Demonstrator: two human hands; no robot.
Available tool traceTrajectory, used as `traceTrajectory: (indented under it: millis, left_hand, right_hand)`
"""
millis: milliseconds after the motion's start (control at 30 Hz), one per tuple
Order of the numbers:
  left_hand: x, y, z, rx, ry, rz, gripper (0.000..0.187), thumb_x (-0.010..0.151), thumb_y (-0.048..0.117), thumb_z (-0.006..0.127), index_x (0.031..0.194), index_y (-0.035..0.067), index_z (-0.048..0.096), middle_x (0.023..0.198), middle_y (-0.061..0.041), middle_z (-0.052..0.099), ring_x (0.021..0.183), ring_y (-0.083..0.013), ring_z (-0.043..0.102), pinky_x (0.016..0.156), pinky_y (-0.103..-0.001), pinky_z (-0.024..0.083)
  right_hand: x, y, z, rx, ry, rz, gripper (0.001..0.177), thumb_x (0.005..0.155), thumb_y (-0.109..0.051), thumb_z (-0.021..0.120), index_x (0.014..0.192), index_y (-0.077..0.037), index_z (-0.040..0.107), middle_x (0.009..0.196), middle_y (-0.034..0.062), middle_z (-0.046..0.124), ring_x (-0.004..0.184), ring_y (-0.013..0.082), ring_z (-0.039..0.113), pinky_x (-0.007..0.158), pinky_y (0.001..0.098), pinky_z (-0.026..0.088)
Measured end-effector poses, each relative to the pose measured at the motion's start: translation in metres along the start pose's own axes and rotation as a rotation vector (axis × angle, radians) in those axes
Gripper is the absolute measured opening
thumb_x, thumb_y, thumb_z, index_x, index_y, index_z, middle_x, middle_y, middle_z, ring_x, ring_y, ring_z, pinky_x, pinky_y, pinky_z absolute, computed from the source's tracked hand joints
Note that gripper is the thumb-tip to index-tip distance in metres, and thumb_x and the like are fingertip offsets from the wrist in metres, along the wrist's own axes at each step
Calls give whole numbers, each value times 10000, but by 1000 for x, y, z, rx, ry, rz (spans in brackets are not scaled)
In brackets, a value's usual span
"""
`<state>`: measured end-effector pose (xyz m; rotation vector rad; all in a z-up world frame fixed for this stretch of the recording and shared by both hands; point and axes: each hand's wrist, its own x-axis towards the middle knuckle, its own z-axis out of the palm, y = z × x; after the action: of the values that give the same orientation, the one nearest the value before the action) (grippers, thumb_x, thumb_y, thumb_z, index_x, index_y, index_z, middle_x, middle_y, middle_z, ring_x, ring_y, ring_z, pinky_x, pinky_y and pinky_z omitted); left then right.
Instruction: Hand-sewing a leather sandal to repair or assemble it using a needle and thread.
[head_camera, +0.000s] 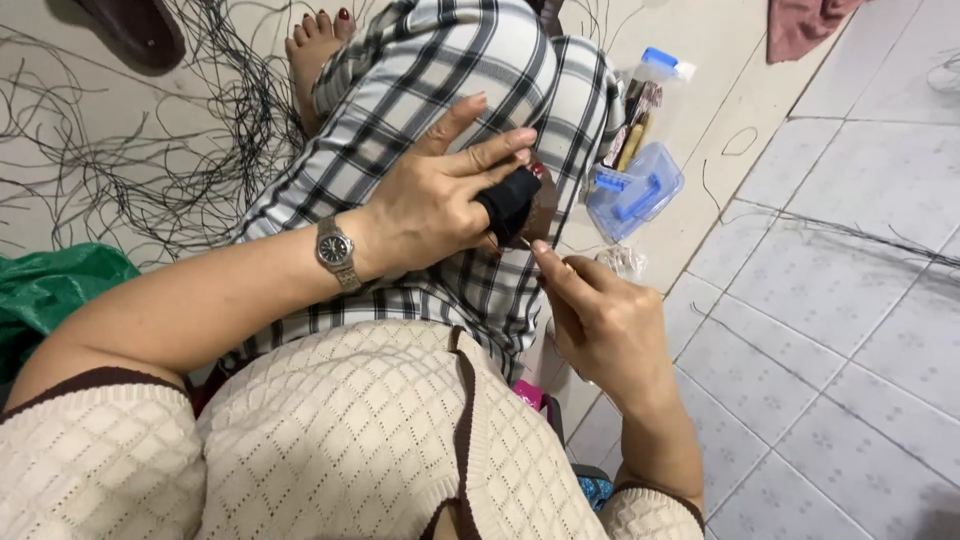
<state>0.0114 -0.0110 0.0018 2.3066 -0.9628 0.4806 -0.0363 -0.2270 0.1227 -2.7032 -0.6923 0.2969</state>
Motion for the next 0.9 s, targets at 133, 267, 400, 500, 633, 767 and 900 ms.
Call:
traceTrajectory:
  millis: [133,267,400,500,633,767,900]
  left_hand:
    - [-4,0,-1,57,-3,17,181,875,191,797,1051,171,762,1301,29,772,1486,-77,439,1349,-403,55]
    - [-11,-3,4,185,-40,81,372,721,432,868,1018,237,756,1385,10,723,1573,-154,290,1349,-464,-88]
    - [-12,-3,7,239,112,79,80,1023,246,730,1092,274,702,1355,92,714,1515,-87,319,1355,-416,-103]
    - [-21,0,13,199,158,91,323,1044,63,692,1239,320,703,1533,105,541,1527,-86,225,1342,-435,-84]
    - [-52,2,26,172,222,39,173,1013,371,774,1087,471,653,1393,47,549,1435,-240,343,1231,-556,25]
    - [-55,26,-14,-65,148,-26,395,951,217,645,558,188,672,1130,22,722,1202,-289,600,946,-513,384]
    - [-43,29,-37,-352,28,-169,397,879,273,754,535,81,702,1179,-64,734,1210,-391,574,907,-502,423]
  right_hand:
    - [3,-10,4,-37,31,-7,357,856,15,734,1204,-65,741,947,86,741,528,179,617,469,318,493]
    - [-2,-9,16,92,143,-41,337,860,56,745,1183,-41,738,988,101,745,569,163,622,498,298,500]
    - [-25,-17,36,-16,269,-60,411,879,4,768,1273,-83,688,1004,133,762,510,124,580,400,258,460]
    - [-27,-32,32,57,282,-20,378,845,73,746,1213,20,680,965,134,735,578,175,621,501,300,490]
    - [-30,-11,42,8,318,3,252,900,-51,703,1148,-28,667,1026,117,741,725,235,694,564,330,532]
    - [-30,-31,47,-230,328,54,142,961,-118,643,1089,-84,695,928,85,721,682,236,714,543,322,543]
    - [-35,-22,73,-230,354,16,170,932,-167,676,1088,-112,717,957,84,737,699,225,723,611,316,556]
